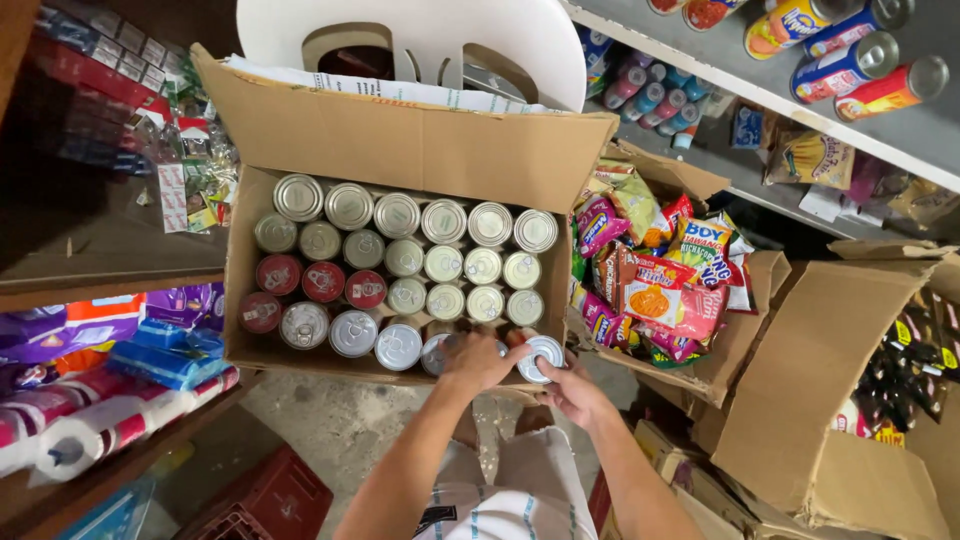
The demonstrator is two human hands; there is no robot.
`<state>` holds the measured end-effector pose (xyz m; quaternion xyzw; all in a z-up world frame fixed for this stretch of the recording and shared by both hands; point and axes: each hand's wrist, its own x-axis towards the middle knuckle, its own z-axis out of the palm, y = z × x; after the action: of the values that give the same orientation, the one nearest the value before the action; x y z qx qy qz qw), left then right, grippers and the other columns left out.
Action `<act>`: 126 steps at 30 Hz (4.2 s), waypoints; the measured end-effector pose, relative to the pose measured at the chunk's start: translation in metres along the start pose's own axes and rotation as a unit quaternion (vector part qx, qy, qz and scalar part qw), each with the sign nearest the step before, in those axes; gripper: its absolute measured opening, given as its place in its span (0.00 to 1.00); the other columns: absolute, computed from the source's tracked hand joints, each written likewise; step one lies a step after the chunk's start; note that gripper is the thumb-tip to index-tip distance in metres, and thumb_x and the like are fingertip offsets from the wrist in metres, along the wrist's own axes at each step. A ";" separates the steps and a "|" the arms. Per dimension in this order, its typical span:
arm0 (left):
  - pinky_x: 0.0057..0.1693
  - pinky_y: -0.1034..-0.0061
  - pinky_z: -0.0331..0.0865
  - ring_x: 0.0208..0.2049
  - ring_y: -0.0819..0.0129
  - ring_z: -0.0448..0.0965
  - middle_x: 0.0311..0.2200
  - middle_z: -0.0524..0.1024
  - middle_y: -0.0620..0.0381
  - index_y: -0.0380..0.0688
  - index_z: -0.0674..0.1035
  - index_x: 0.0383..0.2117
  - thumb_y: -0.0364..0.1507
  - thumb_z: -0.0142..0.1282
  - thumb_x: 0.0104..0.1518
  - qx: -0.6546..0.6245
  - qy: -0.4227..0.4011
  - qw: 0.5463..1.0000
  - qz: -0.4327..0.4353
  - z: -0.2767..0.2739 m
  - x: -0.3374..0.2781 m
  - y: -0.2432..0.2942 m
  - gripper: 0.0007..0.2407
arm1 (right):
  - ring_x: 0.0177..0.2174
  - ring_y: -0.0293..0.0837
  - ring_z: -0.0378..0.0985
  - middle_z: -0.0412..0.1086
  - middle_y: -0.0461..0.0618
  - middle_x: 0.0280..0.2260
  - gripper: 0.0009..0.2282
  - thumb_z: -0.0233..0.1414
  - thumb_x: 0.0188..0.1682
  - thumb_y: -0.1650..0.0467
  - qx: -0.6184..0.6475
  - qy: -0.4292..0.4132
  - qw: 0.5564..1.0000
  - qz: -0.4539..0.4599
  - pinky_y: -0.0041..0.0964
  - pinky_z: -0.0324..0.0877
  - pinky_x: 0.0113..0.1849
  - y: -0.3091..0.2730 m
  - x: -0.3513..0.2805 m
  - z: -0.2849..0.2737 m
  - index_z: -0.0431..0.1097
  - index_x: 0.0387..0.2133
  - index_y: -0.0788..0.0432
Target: Organizing and stocking metal grocery shelves with various canned goods and snacks from boxes.
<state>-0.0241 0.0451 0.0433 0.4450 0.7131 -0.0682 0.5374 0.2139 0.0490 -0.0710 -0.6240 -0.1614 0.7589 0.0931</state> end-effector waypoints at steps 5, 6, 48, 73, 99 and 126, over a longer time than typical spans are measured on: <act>0.70 0.34 0.42 0.68 0.43 0.60 0.66 0.63 0.41 0.38 0.70 0.62 0.60 0.52 0.53 0.002 -0.017 0.999 -0.033 0.012 0.019 0.012 0.40 | 0.47 0.50 0.78 0.72 0.50 0.53 0.37 0.63 0.41 0.66 -0.005 0.018 1.000 -0.004 0.57 0.71 0.46 -0.010 -0.011 0.009 0.51 0.65 0.45; 0.69 0.33 0.41 0.68 0.43 0.58 0.66 0.61 0.41 0.38 0.68 0.63 0.60 0.55 0.52 -0.004 -0.012 0.999 -0.042 0.018 0.028 0.011 0.40 | 0.47 0.50 0.78 0.72 0.49 0.53 0.37 0.63 0.41 0.67 -0.007 0.026 1.000 -0.003 0.57 0.72 0.46 -0.013 -0.013 0.013 0.51 0.64 0.43; 0.70 0.38 0.35 0.63 0.45 0.59 0.58 0.60 0.41 0.40 0.64 0.59 0.51 0.72 0.39 0.118 0.136 0.983 0.033 0.080 0.043 0.056 0.43 | 0.39 0.66 0.78 0.74 0.72 0.34 0.12 0.53 0.48 0.69 -0.538 0.129 0.817 -0.163 0.55 0.74 0.39 -0.036 0.050 -0.016 0.77 0.37 0.68; 0.68 0.38 0.39 0.57 0.45 0.61 0.55 0.62 0.44 0.38 0.67 0.57 0.49 0.66 0.42 0.117 0.240 0.961 0.069 0.091 0.043 0.049 0.38 | 0.19 0.53 0.84 0.74 0.64 0.19 0.12 0.47 0.54 0.71 -0.432 0.047 0.890 -0.139 0.46 0.76 0.24 -0.070 0.001 0.008 0.69 0.29 0.73; 0.70 0.39 0.40 0.73 0.41 0.40 0.73 0.43 0.39 0.44 0.56 0.70 0.46 0.48 0.61 -0.006 0.225 0.960 0.167 0.075 0.060 -0.001 0.33 | 0.57 0.45 0.67 0.62 0.44 0.59 0.35 0.54 0.49 0.57 -0.149 0.017 0.988 -0.033 0.46 0.69 0.51 -0.029 0.000 0.014 0.43 0.67 0.48; 0.72 0.47 0.26 0.73 0.49 0.30 0.73 0.33 0.46 0.47 0.53 0.70 0.44 0.51 0.61 0.046 0.151 0.986 0.051 0.065 0.027 -0.006 0.33 | 0.52 0.56 0.76 0.72 0.67 0.50 0.37 0.68 0.40 0.62 -0.371 0.209 0.884 -0.191 0.44 0.69 0.53 -0.010 0.008 0.034 0.60 0.59 0.68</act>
<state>0.0169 0.0194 -0.0087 0.5104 0.7582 -0.0053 0.4057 0.1782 0.0570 -0.0692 -0.7141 -0.5240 0.4632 0.0300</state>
